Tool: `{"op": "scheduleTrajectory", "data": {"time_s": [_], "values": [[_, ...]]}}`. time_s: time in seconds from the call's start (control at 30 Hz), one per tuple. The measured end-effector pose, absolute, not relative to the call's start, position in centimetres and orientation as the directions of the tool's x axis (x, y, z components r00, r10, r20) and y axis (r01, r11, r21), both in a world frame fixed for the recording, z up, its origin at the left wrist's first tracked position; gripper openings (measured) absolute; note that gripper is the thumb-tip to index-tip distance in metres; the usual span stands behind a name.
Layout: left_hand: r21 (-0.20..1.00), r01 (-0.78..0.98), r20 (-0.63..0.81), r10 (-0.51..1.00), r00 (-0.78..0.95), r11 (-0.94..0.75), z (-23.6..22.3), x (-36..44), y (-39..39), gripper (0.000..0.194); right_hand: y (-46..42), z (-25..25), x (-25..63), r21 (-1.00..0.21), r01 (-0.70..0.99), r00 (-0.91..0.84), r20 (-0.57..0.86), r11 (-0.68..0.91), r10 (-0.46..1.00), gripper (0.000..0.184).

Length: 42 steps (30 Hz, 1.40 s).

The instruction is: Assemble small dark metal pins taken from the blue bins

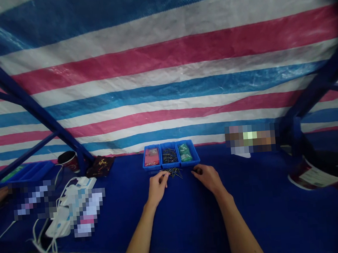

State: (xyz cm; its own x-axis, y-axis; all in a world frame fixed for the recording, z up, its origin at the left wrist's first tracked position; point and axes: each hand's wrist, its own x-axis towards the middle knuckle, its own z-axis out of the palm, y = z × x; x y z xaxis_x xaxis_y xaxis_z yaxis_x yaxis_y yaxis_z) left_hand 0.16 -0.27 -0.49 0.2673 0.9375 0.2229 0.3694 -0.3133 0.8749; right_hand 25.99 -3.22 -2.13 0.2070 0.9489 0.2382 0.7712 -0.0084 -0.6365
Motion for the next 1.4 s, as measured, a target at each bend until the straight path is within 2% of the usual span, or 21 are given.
{"op": "scheduleTrajectory", "data": {"time_s": [0.1,0.37,0.73,1.0,1.13,1.4], "values": [[0.874,0.370,0.222,0.937,0.271,-0.314,-0.6,0.2,-0.2,0.044,-3.1,-2.4,26.0,-0.622,0.783,0.199,0.246,-0.003,0.949,0.010],[0.867,0.382,0.218,0.933,0.285,-0.319,-0.5,0.1,-0.3,0.043,-2.8,-3.1,26.4,-0.669,0.743,0.223,0.287,0.029,0.932,0.023],[0.863,0.388,0.214,0.930,0.300,-0.323,-0.7,0.1,-0.3,0.045,-3.0,-3.0,26.1,-0.605,0.795,0.177,0.279,0.030,0.944,0.015],[0.875,0.350,0.216,0.918,0.334,-0.333,-0.4,0.3,-0.4,0.042,-3.3,-1.4,22.1,-0.666,0.687,0.008,0.406,0.290,0.914,0.022],[0.850,0.392,0.201,0.904,0.377,-0.353,-0.5,0.4,-0.5,0.039,-3.6,-0.8,20.2,-0.672,0.633,-0.067,0.449,0.386,0.891,0.022],[0.789,0.470,0.191,0.886,0.422,-0.394,-0.4,0.3,-0.7,0.029,-3.7,-1.0,19.1,-0.701,0.558,-0.085,0.484,0.444,0.871,0.020]]}}
